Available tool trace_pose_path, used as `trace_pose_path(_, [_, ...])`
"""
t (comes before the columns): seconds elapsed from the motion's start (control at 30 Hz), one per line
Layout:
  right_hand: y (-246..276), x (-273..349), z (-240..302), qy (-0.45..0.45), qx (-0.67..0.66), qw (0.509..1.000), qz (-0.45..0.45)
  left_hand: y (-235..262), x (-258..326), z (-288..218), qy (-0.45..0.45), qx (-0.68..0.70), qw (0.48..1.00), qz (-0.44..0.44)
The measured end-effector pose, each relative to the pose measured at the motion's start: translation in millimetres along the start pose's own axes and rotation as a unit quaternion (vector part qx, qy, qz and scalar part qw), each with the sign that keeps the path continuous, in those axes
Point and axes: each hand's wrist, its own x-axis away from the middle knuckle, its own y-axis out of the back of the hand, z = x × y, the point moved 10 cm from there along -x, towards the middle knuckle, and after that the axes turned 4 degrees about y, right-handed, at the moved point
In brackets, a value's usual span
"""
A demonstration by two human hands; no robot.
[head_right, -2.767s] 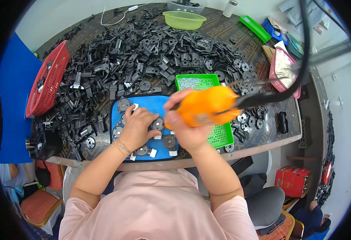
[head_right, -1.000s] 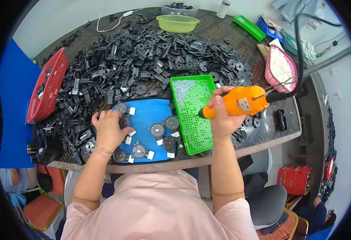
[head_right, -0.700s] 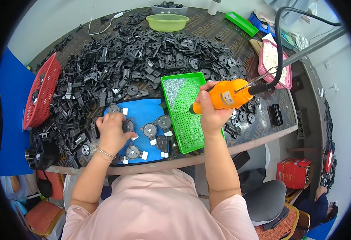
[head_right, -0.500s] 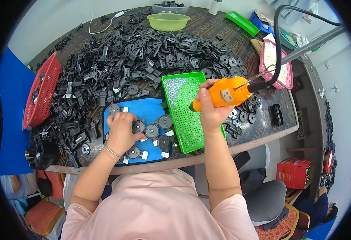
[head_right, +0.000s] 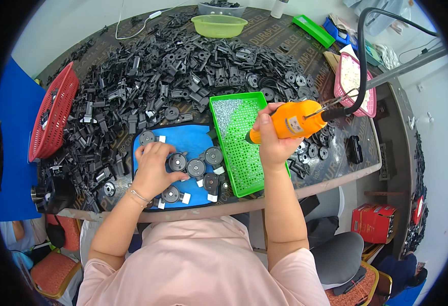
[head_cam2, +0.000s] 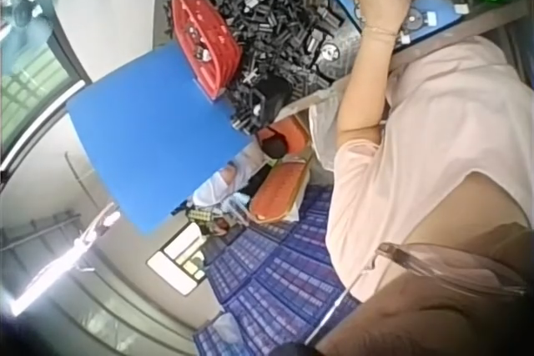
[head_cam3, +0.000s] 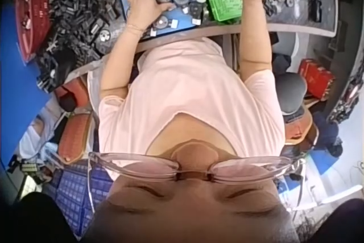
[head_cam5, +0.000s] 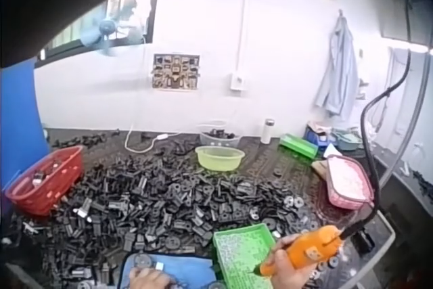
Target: The person is assembling small mechanical components at a workbench using an electric screwdriver.
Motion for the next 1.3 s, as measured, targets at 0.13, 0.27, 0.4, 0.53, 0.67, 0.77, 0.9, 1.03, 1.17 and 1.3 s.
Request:
trace_pose_path(0.13, [0.8, -0.5, 0.3, -0.003, 0.000, 1.000, -0.002, -1.3, 2.8, 7.8, 0.004, 0.010, 1.000, 0.005])
trace_pose_path(0.27, [2.9, -1.6, -3.6, -0.004, -0.012, 1.000, -0.008, -4.5, 2.7, 9.1, 0.011, 0.017, 1.000, 0.013])
trace_pose_path(0.4, [3.0, -1.0, -11.0, -0.027, -0.044, 0.998, -0.020, -5.1, 3.1, 11.9, 0.012, 0.019, 1.000, 0.008])
trace_pose_path(0.53, [-5.9, -7.0, 10.6, -0.008, -0.044, 0.999, -0.010, -7.5, 4.6, 14.8, 0.020, 0.030, 0.999, 0.016])
trace_pose_path(0.67, [-53.3, 2.2, 34.2, -0.026, -0.123, 0.991, 0.046, -8.9, 7.5, 16.4, 0.021, 0.030, 0.999, 0.015])
trace_pose_path(0.77, [-107.1, 29.0, 29.6, -0.042, -0.142, 0.979, 0.139, -11.8, 7.0, 17.4, 0.019, 0.028, 0.999, 0.014])
trace_pose_path(0.9, [-140.7, 50.4, 12.5, -0.035, -0.111, 0.977, 0.177, -8.9, 6.1, 14.6, 0.020, 0.027, 0.999, 0.010])
trace_pose_path(1.03, [-145.4, 59.7, -10.3, -0.107, -0.138, 0.974, 0.142, -11.7, 4.8, 15.6, 0.025, 0.022, 0.999, 0.026])
trace_pose_path(1.17, [-148.9, 63.3, -12.7, -0.097, -0.117, 0.975, 0.162, -10.6, 5.9, 16.0, 0.023, 0.013, 0.999, 0.020])
trace_pose_path(1.3, [-151.8, 64.8, -18.4, -0.108, -0.121, 0.971, 0.174, -8.4, 5.4, 14.1, 0.019, 0.017, 1.000, 0.016])
